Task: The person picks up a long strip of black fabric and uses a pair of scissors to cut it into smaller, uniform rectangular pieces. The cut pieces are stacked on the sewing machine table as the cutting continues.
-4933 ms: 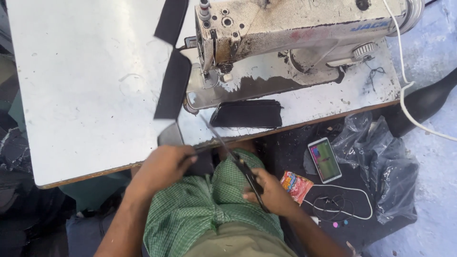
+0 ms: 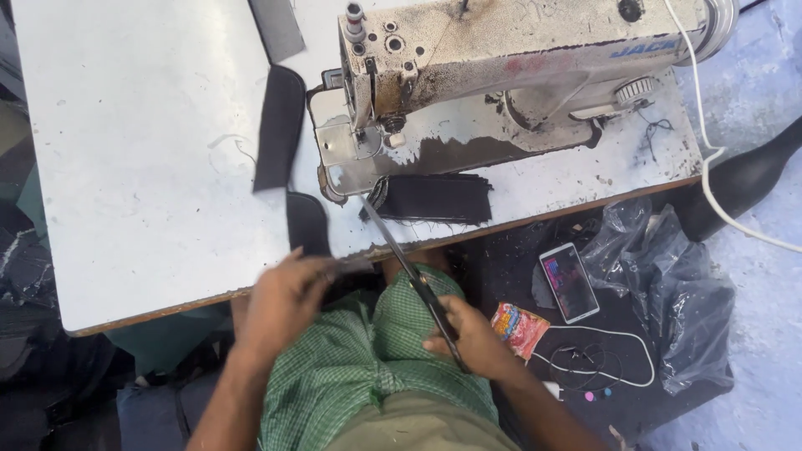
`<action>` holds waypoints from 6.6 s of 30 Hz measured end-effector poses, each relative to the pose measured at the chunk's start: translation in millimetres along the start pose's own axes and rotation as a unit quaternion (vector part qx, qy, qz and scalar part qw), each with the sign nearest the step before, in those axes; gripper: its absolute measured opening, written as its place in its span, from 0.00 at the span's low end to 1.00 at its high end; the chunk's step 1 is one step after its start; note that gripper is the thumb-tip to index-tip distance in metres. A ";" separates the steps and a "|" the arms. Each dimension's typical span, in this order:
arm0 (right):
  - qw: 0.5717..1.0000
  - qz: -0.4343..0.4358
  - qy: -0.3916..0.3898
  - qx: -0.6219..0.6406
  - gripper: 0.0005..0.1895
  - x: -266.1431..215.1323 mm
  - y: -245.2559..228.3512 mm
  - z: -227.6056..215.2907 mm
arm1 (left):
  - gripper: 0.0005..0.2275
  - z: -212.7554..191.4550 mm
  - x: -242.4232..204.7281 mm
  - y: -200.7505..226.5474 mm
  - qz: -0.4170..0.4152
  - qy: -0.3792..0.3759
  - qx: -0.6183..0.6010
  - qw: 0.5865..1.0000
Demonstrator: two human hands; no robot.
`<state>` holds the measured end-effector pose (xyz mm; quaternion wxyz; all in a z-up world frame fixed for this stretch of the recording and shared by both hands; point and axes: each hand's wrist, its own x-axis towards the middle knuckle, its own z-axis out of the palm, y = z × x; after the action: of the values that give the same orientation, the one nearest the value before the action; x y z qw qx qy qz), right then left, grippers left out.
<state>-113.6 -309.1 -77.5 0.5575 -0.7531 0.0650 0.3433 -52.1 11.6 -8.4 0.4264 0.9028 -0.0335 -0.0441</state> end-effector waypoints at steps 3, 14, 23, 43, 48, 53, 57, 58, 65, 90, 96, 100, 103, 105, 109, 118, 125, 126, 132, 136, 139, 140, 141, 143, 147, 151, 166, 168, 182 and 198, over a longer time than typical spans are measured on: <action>0.994 -0.064 -0.035 0.087 0.34 19.7 -12.1 20.3 | 0.13 20.8 -25.4 -3.4 0.113 0.001 -0.009 0.994; 0.979 -0.166 0.106 0.046 0.32 39.0 -81.2 66.7 | 0.27 -28.7 -10.6 12.9 0.089 -0.110 -0.024 0.990; 0.953 -0.278 -0.025 0.119 0.32 17.4 -69.8 48.9 | 0.33 -38.0 67.3 10.5 0.186 -0.084 0.360 0.910; 0.904 -0.213 0.361 -0.088 0.35 43.6 -75.2 -112.9 | 0.08 -42.6 39.1 37.6 0.040 -0.124 0.059 0.990; 0.839 -0.252 0.471 -0.100 0.31 94.5 -68.2 -107.3 | 0.09 10.2 66.8 4.6 0.011 0.022 0.030 0.999; 0.860 -0.260 0.422 -0.124 0.30 50.7 -34.0 -68.5 | 0.09 16.3 63.8 -4.0 -0.053 0.043 -0.053 0.996; 0.988 -0.082 0.121 0.047 0.36 0.5 23.9 -47.8 | 0.10 9.5 63.4 3.8 -0.050 0.020 -0.082 0.995; 0.995 -0.022 0.031 0.094 0.36 -10.2 34.9 -44.3 | 0.10 8.6 63.8 3.9 -0.049 0.013 -0.081 0.995; 0.978 -0.028 -0.182 0.096 0.34 -27.4 23.7 -26.2 | 0.10 1.5 62.5 10.8 -0.031 -0.007 -0.048 0.998; 0.970 -0.200 0.060 0.122 0.27 54.2 -49.7 76.9 | 0.17 12.4 -45.6 12.0 0.143 -0.061 0.016 0.988; 0.963 -0.244 0.111 0.036 0.28 31.9 -57.2 88.8 | 0.35 -37.1 18.6 12.7 0.142 -0.031 0.198 0.969; 0.963 -0.261 0.058 0.005 0.27 7.3 -66.6 84.1 | 0.24 -27.0 73.4 -3.3 0.258 -0.017 0.315 0.913; 0.958 -0.278 0.059 -0.031 0.27 -6.2 -62.1 64.7 | 0.10 -36.2 84.5 5.2 0.242 -0.077 0.383 0.888; 0.950 -0.302 0.071 -0.038 0.28 -10.5 -52.2 41.3 | 0.06 -50.1 79.0 20.0 0.195 -0.130 0.411 0.881; 0.960 -0.203 0.191 0.004 0.33 -10.0 -24.1 -19.6 | 0.12 -72.0 44.4 42.4 0.081 -0.248 0.352 0.899; 0.814 -0.273 0.480 -0.178 0.31 57.0 -76.2 -103.9 | 0.09 -3.4 56.3 57.7 0.112 -0.085 0.131 0.981; 0.775 -0.320 0.509 -0.196 0.32 102.2 -48.0 -75.7 | 0.11 42.9 79.5 15.5 -0.010 0.054 0.118 0.991; 0.777 -0.317 0.508 -0.195 0.32 102.9 -48.2 -63.4 | 0.11 44.4 77.6 15.5 -0.012 0.052 0.119 0.991; 0.785 -0.440 0.356 -0.250 0.28 117.6 -80.2 -11.2 | 0.12 47.4 75.3 19.4 -0.073 0.082 0.081 0.991; 0.802 -0.442 0.275 -0.292 0.32 143.6 -104.5 -9.2 | 0.13 46.0 76.9 13.2 -0.104 0.092 0.030 0.990; 0.800 -0.426 0.230 -0.356 0.34 167.6 -105.7 -18.5 | 0.13 52.7 78.3 -1.3 -0.108 0.102 0.038 0.988; 0.807 -0.399 0.205 -0.384 0.35 180.6 -109.4 -23.2 | 0.14 51.8 84.3 -6.1 -0.096 0.115 0.046 0.988; 0.802 -0.408 0.207 -0.383 0.35 179.6 -107.7 -26.0 | 0.14 53.0 80.9 -4.9 -0.092 0.124 0.048 0.987; 0.790 -0.409 0.177 -0.420 0.37 188.0 -114.6 -33.9 | 0.14 49.7 85.3 -3.3 -0.115 0.047 0.065 0.990; 0.800 -0.422 0.159 -0.396 0.35 179.6 -108.9 -36.3 | 0.14 18.0 73.7 6.2 -0.094 -0.042 0.128 0.986; 0.797 -0.445 0.167 -0.371 0.34 158.8 -107.2 -27.8 | 0.10 -13.5 55.3 8.2 0.027 -0.086 0.148 0.985; 0.800 -0.450 0.168 -0.360 0.30 118.2 -120.0 -23.4 | 0.09 14.2 50.2 -73.9 -0.060 -0.097 -0.151 0.982; 0.814 -0.425 0.189 -0.348 0.28 93.2 -100.0 -17.9 | 0.09 16.5 48.5 -79.4 -0.091 -0.123 -0.218 0.964; 0.973 -0.055 -0.210 0.077 0.46 -31.5 40.5 -30.1 | 0.10 -1.9 47.8 -60.3 -0.079 -0.181 -0.281 0.939; 0.982 -0.030 -0.176 0.060 0.44 -25.3 14.6 -32.1 | 0.10 -2.6 40.5 -62.4 -0.082 -0.175 -0.263 0.945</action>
<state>-125.4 -350.2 -69.6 0.6143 -0.6480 -0.0358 0.4490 -10.2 49.2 -57.0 0.6311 0.7364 -0.0210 -0.2430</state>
